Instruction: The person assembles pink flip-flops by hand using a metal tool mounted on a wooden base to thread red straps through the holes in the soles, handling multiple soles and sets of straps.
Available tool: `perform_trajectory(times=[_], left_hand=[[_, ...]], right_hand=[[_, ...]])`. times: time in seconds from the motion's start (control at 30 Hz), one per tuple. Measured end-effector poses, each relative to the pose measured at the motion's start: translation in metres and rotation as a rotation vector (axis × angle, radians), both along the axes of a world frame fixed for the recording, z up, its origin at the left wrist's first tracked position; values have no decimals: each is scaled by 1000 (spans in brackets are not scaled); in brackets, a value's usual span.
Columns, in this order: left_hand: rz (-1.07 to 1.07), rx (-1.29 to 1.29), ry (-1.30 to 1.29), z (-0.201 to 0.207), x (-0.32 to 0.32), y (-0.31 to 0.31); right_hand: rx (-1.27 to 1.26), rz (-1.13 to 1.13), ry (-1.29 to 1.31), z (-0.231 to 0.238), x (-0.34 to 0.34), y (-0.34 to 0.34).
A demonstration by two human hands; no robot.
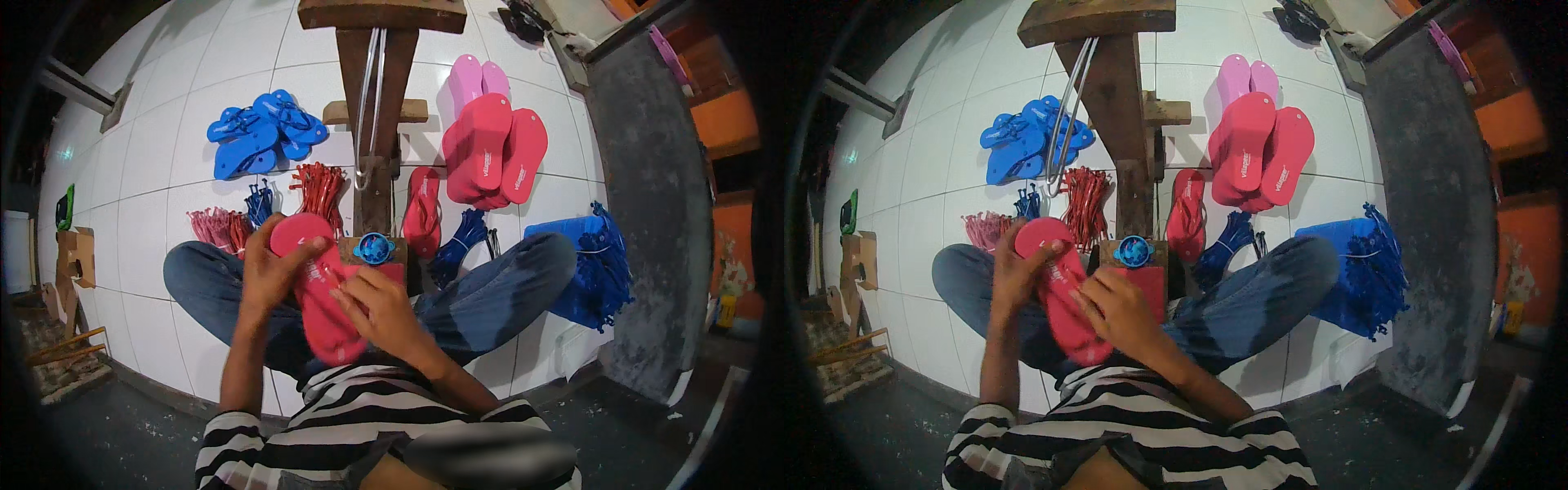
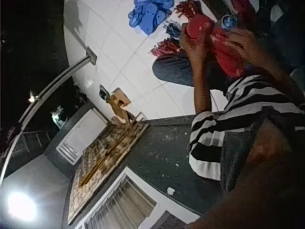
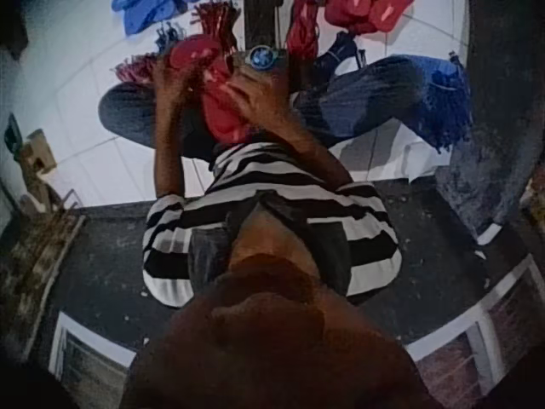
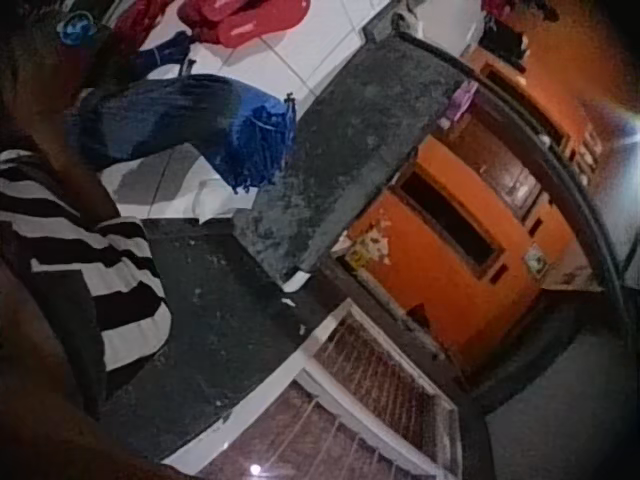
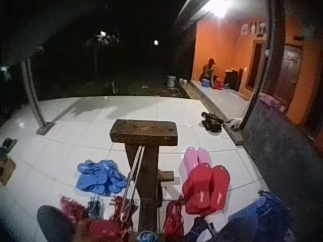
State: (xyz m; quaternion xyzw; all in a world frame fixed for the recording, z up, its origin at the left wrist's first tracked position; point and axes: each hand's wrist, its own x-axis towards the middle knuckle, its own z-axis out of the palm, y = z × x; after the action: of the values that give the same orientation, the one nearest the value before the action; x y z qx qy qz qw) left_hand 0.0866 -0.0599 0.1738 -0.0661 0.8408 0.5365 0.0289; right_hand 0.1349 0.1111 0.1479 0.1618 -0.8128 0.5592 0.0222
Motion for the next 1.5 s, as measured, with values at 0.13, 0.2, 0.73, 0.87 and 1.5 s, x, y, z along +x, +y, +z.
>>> perform_trajectory(times=[0.13,0.2,0.73,0.87,1.5], left_hand=[[-16,134,-107,-14,-2,-16],[25,175,-82,-26,-8,-36],[239,1244,-628,-109,73,-18],[188,1165,-627,-109,70,-6],[203,1054,-317,-124,20,20]], right_hand=[[-34,139,-164,-11,-1,9],[-127,127,-266,-46,-19,19],[851,-732,-684,-242,-100,81],[918,-666,-675,-185,-106,69],[755,-243,28,5,23,46]])
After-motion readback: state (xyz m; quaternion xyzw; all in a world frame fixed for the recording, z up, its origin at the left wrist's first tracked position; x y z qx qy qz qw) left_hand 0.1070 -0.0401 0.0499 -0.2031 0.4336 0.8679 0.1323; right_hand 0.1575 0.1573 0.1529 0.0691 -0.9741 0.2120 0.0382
